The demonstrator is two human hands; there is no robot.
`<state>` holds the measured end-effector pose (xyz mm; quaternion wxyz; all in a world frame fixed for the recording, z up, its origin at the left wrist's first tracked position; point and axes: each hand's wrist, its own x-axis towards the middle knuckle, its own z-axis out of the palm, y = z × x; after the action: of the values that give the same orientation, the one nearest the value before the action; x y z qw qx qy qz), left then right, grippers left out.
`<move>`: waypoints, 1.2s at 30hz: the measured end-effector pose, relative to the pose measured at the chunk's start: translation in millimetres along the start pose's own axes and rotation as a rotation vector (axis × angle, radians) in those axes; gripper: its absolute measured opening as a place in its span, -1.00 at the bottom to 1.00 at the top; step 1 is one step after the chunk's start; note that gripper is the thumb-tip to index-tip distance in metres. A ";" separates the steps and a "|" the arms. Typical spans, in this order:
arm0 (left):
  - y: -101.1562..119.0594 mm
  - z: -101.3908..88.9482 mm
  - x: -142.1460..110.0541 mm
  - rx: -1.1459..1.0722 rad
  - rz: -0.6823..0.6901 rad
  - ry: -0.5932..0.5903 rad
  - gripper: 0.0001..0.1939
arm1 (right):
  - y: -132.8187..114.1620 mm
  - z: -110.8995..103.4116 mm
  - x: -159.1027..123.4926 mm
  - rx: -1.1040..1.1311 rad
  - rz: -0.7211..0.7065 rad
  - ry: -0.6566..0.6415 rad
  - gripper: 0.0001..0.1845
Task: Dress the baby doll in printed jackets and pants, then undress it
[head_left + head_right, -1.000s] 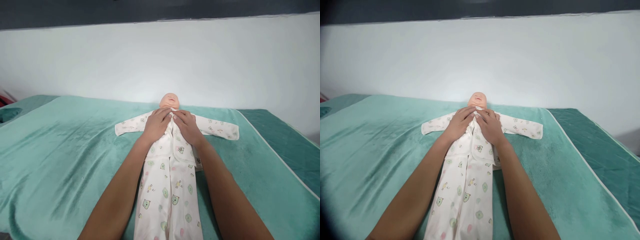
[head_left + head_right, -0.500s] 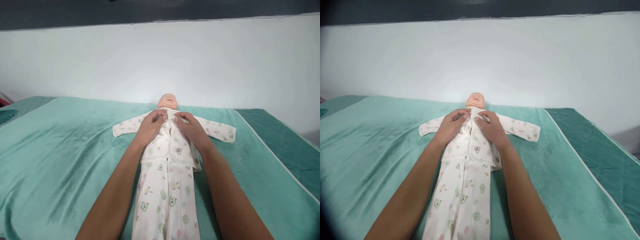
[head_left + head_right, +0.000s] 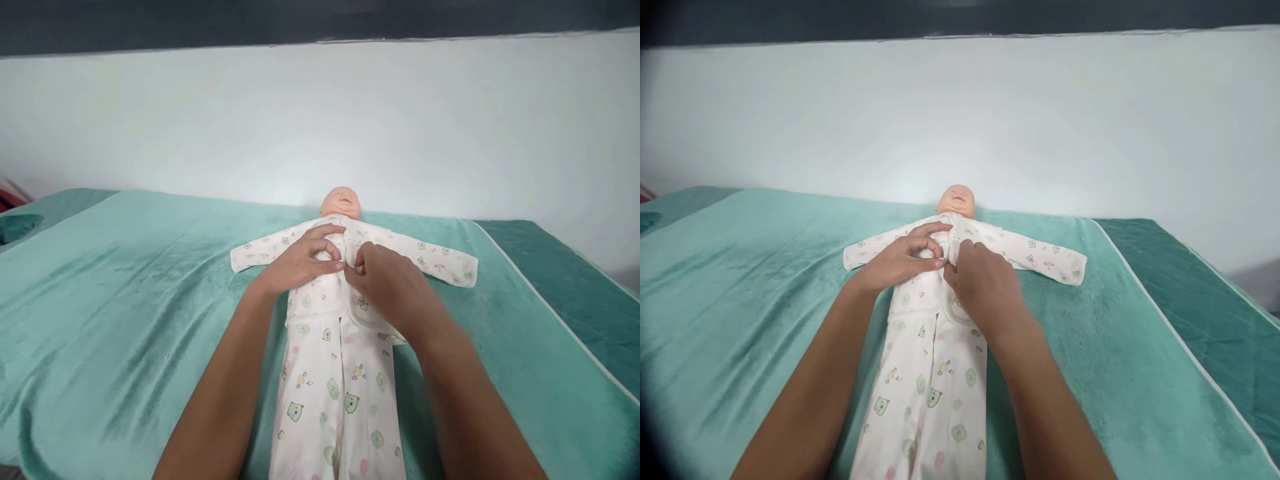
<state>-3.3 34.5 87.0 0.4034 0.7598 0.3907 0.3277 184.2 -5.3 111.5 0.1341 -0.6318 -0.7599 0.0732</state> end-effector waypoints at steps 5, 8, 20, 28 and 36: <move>-2.1 -2.0 -0.9 -0.088 0.018 -0.042 -0.82 | -9.7 -2.1 -3.8 -0.028 -0.017 -0.004 -0.83; 0.1 -3.0 -1.5 -0.071 0.034 -0.053 -0.81 | -10.4 -4.8 -4.7 -0.002 0.015 -0.037 -0.84; 4.0 -0.2 1.8 0.091 0.091 -0.074 -0.79 | 21.4 -9.7 10.3 0.707 -0.004 -0.217 -0.70; 6.6 0.2 1.2 0.001 0.085 -0.051 -0.79 | 18.3 5.3 14.6 1.018 -0.031 -0.134 -0.64; 6.5 1.9 3.6 0.048 0.078 -0.052 -0.76 | 18.1 9.1 13.0 1.045 -0.059 -0.103 -0.56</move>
<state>2.2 34.5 92.4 0.3821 0.7920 0.3579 0.3140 196.4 11.4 99.2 0.3959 -0.4547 -0.6451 0.4694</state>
